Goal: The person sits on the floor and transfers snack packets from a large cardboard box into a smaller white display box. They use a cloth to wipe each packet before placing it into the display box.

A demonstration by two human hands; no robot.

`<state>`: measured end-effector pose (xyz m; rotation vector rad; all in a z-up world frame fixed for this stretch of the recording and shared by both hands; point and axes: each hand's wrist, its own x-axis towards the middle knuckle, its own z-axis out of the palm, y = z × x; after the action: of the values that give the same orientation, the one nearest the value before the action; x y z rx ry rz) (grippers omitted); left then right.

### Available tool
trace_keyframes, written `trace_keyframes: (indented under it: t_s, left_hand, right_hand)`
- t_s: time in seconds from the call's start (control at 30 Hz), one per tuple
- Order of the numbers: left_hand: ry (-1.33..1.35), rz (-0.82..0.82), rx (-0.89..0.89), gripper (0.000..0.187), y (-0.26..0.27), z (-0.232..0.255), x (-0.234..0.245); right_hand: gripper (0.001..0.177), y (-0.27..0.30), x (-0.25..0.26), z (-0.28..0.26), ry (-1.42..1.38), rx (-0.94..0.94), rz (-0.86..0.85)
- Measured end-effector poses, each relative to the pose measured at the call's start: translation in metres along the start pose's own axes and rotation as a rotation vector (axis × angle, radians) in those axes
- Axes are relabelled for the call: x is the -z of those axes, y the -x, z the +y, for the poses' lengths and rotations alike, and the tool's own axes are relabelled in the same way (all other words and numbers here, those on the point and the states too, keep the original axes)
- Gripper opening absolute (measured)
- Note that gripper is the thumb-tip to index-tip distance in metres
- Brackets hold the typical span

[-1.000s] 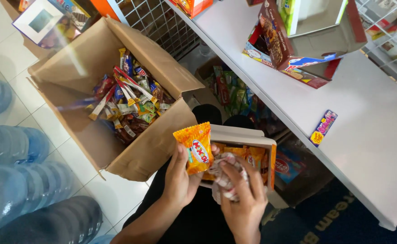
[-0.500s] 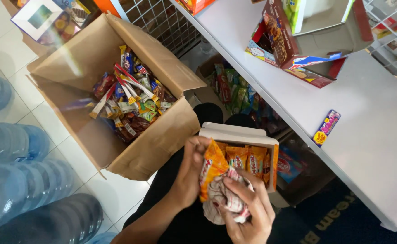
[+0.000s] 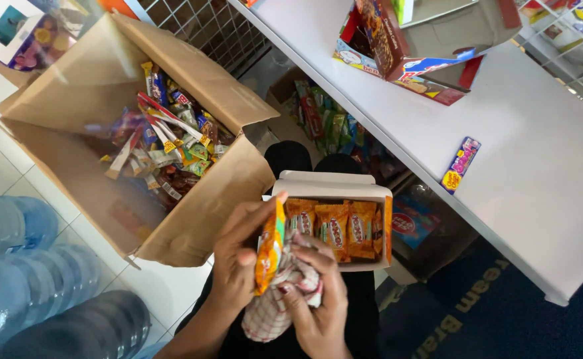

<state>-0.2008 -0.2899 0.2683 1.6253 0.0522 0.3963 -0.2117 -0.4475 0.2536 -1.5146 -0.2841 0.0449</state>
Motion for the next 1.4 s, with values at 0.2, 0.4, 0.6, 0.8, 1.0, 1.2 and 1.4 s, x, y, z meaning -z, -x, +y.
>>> trace_keyframes:
  t_s: [0.2, 0.4, 0.6, 0.8, 1.0, 1.2, 1.4]
  left_hand:
    - [-0.406, -0.158, -0.237, 0.092, 0.0, 0.021, 0.017]
    - [-0.376, -0.083, -0.089, 0.061, -0.021, 0.048, 0.0]
    - [-0.865, -0.191, 0.217, 0.051, -0.026, 0.01, -0.014]
    - [-0.833, -0.176, 0.026, 0.053, -0.012, -0.028, -0.046]
    - [-1.071, -0.22, -0.008, 0.048, -0.022, -0.03, -0.052]
    - [-1.13, -0.284, 0.051, 0.049, -0.017, -0.016, -0.054]
    - [-0.9, -0.396, 0.05, 0.052, -0.038, -0.022, -0.1]
  right_hand:
    - [0.044, -0.018, 0.012, -0.008, 0.017, 0.01, -0.13]
    - [0.041, -0.028, 0.077, -0.024, 0.091, -0.046, 0.308]
    - [0.028, -0.017, 0.112, -0.012, -0.137, 0.131, 0.429]
    - [0.033, -0.017, 0.114, -0.011, 0.074, 0.019, 0.411]
    - [0.031, -0.016, 0.124, -0.009, 0.046, 0.087, 0.469]
    - [0.032, -0.018, 0.128, -0.014, 0.041, 0.054, 0.536]
    - [0.032, -0.019, 0.126, -0.016, 0.066, 0.039, 0.576]
